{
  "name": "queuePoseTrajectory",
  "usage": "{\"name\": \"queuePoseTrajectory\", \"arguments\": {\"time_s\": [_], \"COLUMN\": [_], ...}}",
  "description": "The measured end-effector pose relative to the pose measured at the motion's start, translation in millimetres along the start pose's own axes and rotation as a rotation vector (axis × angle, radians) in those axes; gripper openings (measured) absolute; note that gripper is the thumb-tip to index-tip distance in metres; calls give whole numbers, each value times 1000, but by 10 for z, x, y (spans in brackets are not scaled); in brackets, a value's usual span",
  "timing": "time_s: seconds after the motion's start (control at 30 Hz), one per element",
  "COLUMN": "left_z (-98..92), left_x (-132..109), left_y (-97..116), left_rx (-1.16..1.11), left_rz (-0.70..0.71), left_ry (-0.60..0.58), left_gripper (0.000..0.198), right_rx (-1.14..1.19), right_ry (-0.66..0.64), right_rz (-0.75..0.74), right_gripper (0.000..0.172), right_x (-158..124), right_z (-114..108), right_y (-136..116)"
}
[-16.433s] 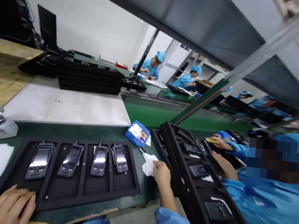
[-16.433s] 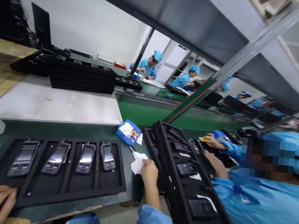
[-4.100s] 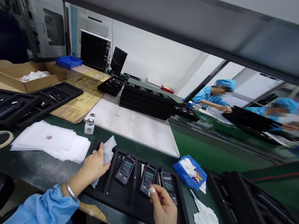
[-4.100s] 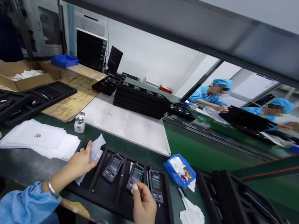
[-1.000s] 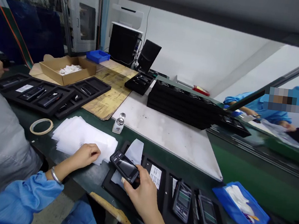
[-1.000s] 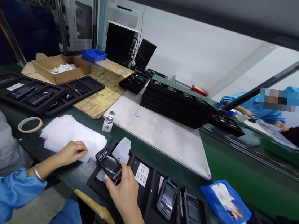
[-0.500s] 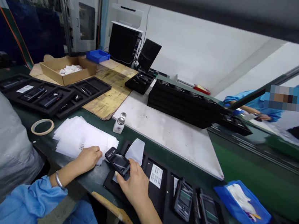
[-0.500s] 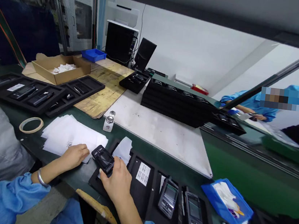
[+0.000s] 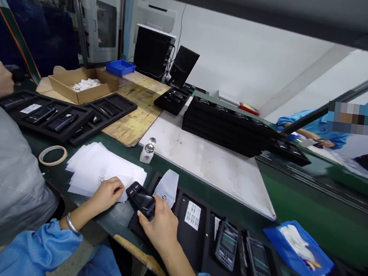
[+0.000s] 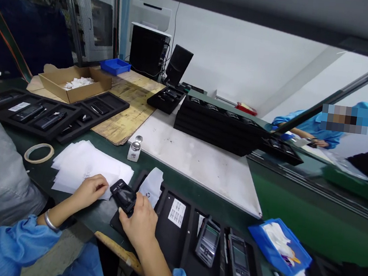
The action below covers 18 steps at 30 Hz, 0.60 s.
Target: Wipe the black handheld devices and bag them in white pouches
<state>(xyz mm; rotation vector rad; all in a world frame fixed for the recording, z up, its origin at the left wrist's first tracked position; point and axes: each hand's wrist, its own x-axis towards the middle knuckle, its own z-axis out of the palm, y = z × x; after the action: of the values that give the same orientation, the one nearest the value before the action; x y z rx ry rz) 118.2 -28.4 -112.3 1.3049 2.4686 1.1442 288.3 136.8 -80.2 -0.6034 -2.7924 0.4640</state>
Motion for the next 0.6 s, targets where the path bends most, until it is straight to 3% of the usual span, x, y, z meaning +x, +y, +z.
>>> {"name": "queuePoseTrajectory", "arguments": {"time_s": [0.17, 0.37, 0.6], "left_z": [-6, -56, -61], "left_x": [-54, -72, -134], "left_y": [-7, 123, 241], "left_rx": [-86, -84, -80], "left_rz": [7, 49, 32], "left_ry": [57, 32, 117], "left_gripper": [18, 20, 18], "right_rx": [-13, 72, 209], "right_ry": [-26, -154, -87], "right_rz": [-22, -217, -234], "right_gripper": [54, 56, 52], "right_x": [8, 42, 109], "right_z": [-26, -101, -103], "right_y": [4, 57, 195]}}
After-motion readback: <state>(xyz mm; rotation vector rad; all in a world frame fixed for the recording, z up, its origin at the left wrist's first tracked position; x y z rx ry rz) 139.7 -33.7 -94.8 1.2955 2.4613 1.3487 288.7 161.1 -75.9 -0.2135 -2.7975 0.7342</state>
